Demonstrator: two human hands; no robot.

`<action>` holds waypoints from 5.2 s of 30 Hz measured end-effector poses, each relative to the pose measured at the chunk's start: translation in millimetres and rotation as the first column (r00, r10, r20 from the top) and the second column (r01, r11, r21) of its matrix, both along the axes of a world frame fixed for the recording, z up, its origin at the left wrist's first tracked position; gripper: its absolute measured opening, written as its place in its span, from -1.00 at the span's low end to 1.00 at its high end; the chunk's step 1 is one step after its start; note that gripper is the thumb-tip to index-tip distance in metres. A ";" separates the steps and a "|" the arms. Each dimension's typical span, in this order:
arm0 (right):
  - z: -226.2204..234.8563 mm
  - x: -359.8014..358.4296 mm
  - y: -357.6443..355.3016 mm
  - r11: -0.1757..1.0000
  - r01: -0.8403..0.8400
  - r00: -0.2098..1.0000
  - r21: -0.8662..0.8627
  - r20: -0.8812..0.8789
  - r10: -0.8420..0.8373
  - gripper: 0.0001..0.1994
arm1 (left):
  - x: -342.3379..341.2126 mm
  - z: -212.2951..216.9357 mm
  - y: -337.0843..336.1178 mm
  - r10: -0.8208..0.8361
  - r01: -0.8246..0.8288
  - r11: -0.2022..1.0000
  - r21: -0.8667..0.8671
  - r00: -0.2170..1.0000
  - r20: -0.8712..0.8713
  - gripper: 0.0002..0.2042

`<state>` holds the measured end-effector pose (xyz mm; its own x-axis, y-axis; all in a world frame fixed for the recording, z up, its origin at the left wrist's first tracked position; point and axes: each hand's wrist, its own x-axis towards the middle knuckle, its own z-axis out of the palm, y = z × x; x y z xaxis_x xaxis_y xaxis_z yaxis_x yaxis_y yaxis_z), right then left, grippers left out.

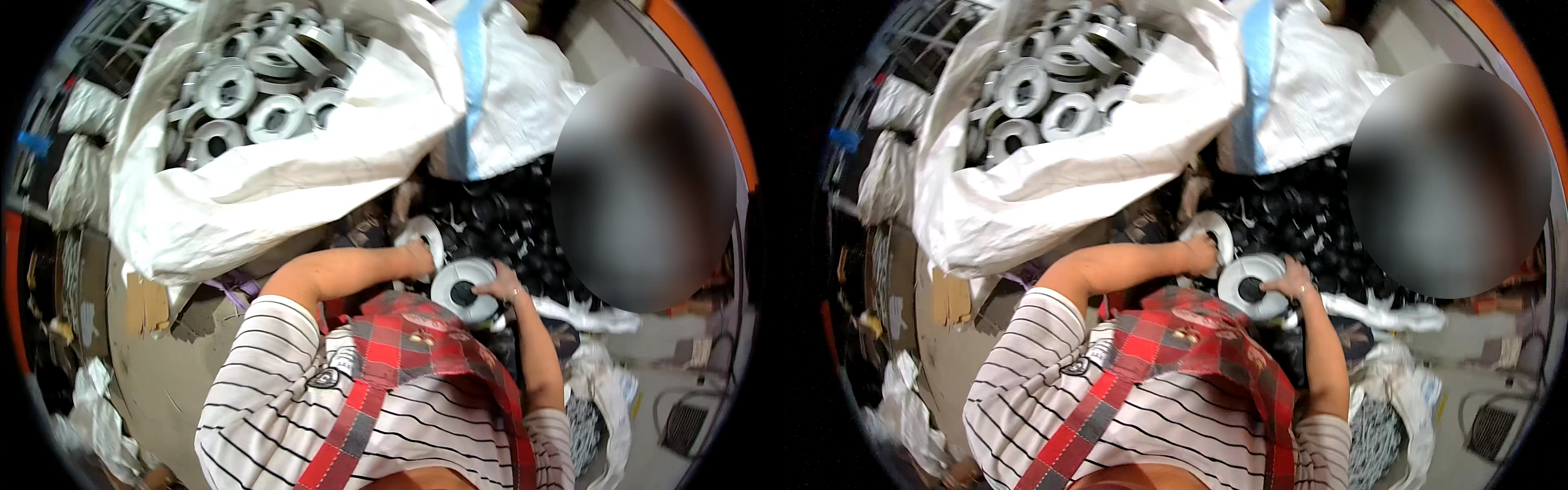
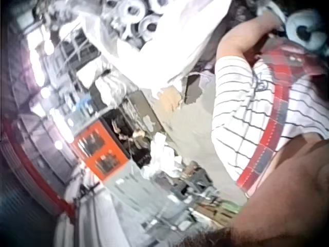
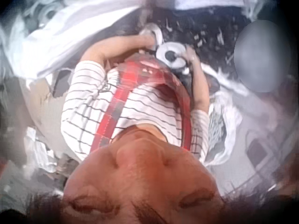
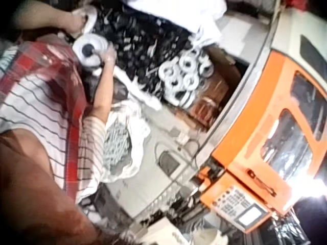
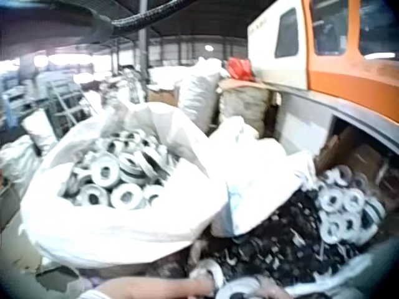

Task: The person repeatedly picks up white circular plastic rings and black circular inserts from large piles. They fit the black inserts into the center of the white rings by hand and place the assembled units into a growing stack. The process is continuous and repetitive throughout the clip.

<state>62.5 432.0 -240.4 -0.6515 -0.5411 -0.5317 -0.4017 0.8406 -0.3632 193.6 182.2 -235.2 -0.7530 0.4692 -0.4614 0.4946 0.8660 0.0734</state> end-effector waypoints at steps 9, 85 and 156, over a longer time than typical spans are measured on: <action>148.1 27.8 -11.7 0.957 0.136 0.987 -0.255 -0.051 -0.154 -0.29 | 17.4 126.9 -28.1 0.402 -0.279 0.749 0.601 0.912 -0.079 -0.56; 67.0 -420.2 233.5 0.570 0.705 0.437 -0.423 -0.374 -0.818 0.07 | -139.1 75.5 -10.9 0.804 -0.695 0.479 0.536 0.593 0.049 -0.78; 151.5 -322.9 78.4 0.620 0.468 0.873 -0.630 0.440 -0.211 -0.71 | -131.1 87.6 -4.7 0.859 -0.736 0.312 0.601 0.488 0.152 -0.77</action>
<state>-260.4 510.4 -88.8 -0.7474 -0.5995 -0.2863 0.0936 0.3317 -0.9387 62.5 177.5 -147.6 -0.9293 -0.3138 -0.1945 -0.3614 0.6654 0.6532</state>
